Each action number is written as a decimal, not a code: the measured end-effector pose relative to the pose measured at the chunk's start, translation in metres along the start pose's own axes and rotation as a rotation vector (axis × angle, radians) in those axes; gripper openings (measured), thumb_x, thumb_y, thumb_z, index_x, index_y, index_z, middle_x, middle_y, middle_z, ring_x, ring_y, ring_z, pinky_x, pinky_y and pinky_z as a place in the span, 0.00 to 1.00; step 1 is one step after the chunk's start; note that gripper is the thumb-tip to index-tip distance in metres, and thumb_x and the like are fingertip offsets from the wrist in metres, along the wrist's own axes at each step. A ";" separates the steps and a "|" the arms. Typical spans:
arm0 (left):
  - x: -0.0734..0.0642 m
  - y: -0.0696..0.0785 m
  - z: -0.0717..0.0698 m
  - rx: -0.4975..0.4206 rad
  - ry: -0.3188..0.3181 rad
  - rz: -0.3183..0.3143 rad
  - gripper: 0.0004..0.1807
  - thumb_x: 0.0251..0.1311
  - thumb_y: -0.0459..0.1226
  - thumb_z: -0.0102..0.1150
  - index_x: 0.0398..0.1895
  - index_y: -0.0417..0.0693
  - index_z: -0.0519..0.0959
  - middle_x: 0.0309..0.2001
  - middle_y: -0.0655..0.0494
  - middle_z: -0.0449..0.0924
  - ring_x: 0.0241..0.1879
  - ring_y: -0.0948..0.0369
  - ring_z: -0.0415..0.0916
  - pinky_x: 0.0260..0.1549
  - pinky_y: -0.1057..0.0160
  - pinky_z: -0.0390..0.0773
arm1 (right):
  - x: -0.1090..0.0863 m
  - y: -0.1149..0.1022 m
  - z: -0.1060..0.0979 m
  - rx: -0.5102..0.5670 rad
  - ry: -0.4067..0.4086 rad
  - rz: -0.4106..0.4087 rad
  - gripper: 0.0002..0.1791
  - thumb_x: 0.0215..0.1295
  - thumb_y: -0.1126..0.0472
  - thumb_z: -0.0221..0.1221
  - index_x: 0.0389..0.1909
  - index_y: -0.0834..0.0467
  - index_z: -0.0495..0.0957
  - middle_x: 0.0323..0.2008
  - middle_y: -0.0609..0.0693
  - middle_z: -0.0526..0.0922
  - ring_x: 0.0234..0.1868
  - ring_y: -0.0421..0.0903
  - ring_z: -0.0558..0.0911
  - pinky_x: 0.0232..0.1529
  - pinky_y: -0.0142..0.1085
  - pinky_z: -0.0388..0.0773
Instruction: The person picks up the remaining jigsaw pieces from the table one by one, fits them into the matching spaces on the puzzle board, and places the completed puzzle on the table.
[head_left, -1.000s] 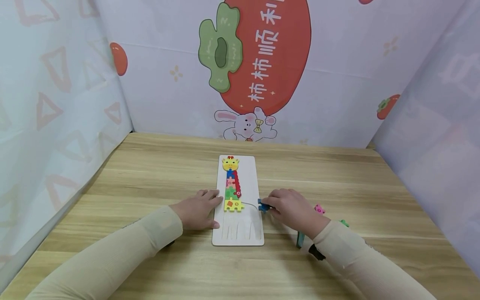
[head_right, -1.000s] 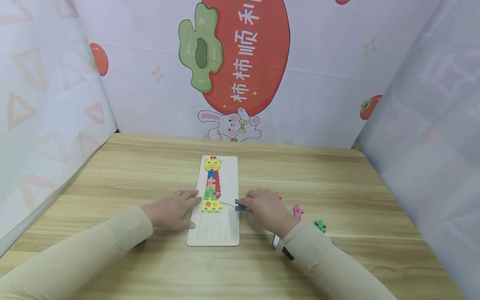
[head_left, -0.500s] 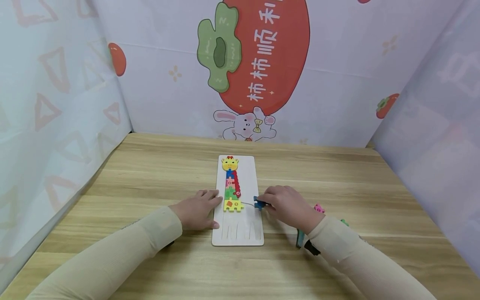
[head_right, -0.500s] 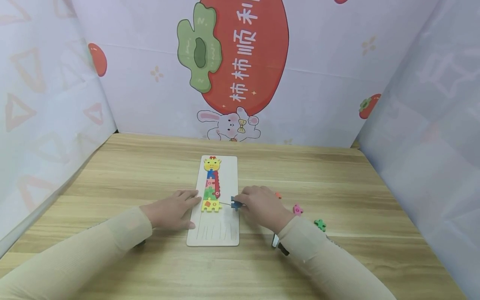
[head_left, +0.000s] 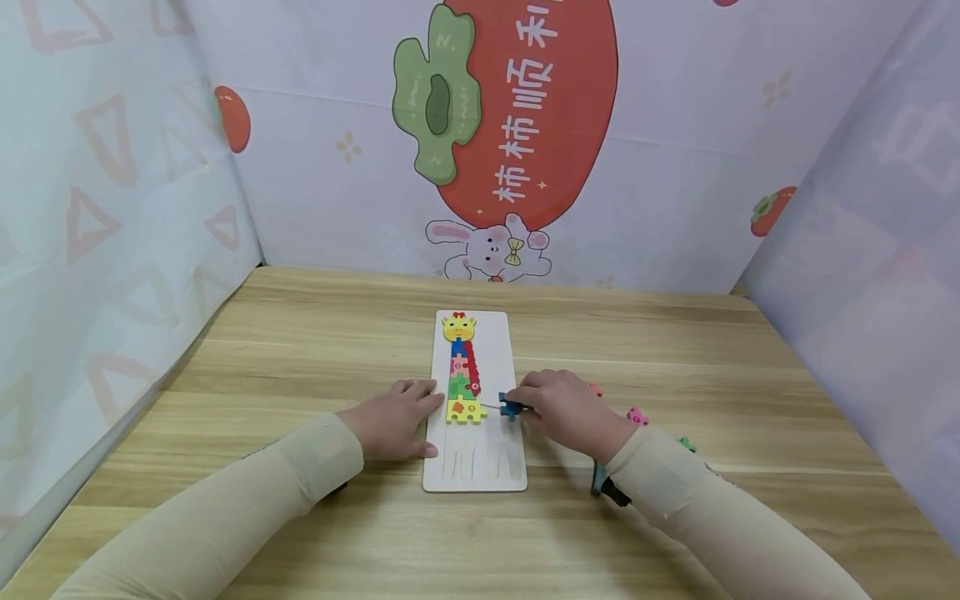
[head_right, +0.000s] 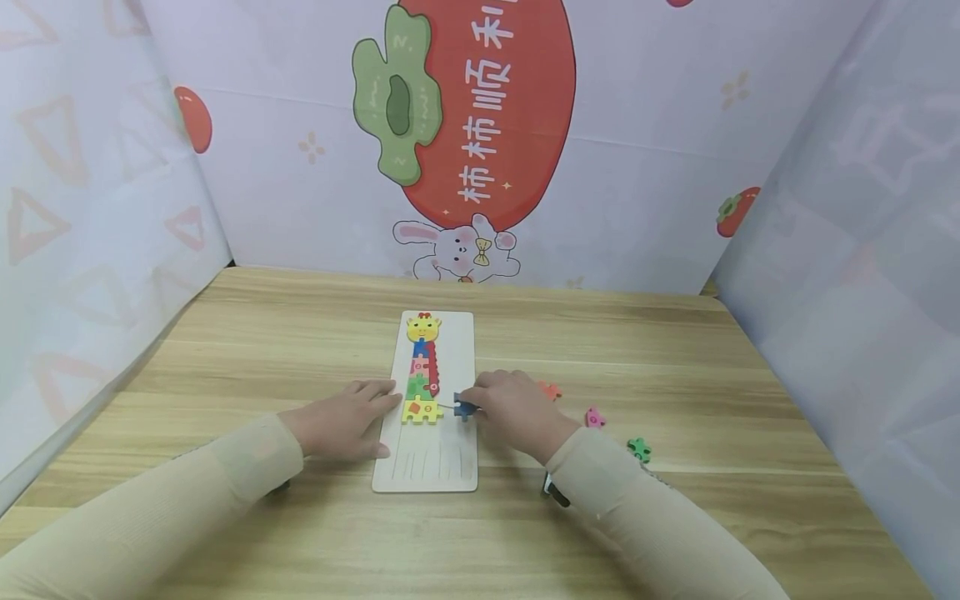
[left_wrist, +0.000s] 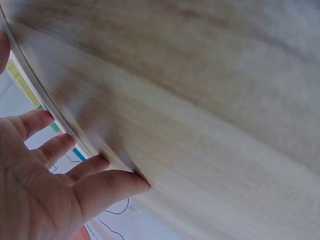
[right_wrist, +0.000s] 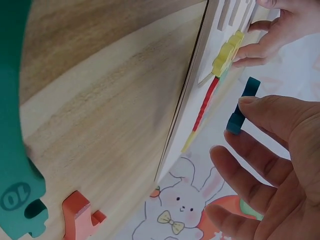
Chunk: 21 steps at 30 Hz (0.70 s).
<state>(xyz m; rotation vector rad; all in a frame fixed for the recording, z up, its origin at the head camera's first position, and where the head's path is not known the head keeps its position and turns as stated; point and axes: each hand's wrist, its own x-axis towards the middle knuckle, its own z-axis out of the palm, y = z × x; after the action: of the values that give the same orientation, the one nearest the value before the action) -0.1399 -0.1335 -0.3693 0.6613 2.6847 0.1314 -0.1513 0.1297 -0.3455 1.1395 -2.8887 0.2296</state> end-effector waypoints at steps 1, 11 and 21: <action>0.000 0.000 0.000 0.000 0.000 0.000 0.45 0.57 0.59 0.60 0.74 0.51 0.59 0.74 0.50 0.53 0.71 0.45 0.51 0.64 0.44 0.64 | 0.000 0.000 0.000 0.001 -0.003 -0.001 0.18 0.54 0.60 0.71 0.48 0.52 0.85 0.39 0.45 0.85 0.36 0.39 0.80 0.43 0.32 0.80; 0.001 0.000 0.001 -0.007 0.003 -0.006 0.45 0.57 0.59 0.61 0.74 0.51 0.60 0.74 0.51 0.53 0.71 0.45 0.51 0.64 0.45 0.64 | 0.004 -0.002 0.002 -0.009 -0.020 0.007 0.19 0.53 0.57 0.72 0.49 0.50 0.85 0.40 0.45 0.85 0.35 0.38 0.80 0.41 0.29 0.79; 0.000 0.000 0.001 0.013 0.008 0.007 0.44 0.58 0.59 0.60 0.73 0.49 0.60 0.74 0.49 0.53 0.71 0.45 0.52 0.63 0.44 0.66 | 0.007 -0.005 0.003 0.001 -0.031 -0.002 0.18 0.55 0.59 0.70 0.49 0.51 0.85 0.41 0.45 0.85 0.36 0.38 0.79 0.42 0.30 0.79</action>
<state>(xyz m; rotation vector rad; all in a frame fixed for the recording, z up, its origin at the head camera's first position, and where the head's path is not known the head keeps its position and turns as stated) -0.1396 -0.1331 -0.3702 0.6753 2.6936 0.1188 -0.1530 0.1212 -0.3478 1.1560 -2.9143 0.2161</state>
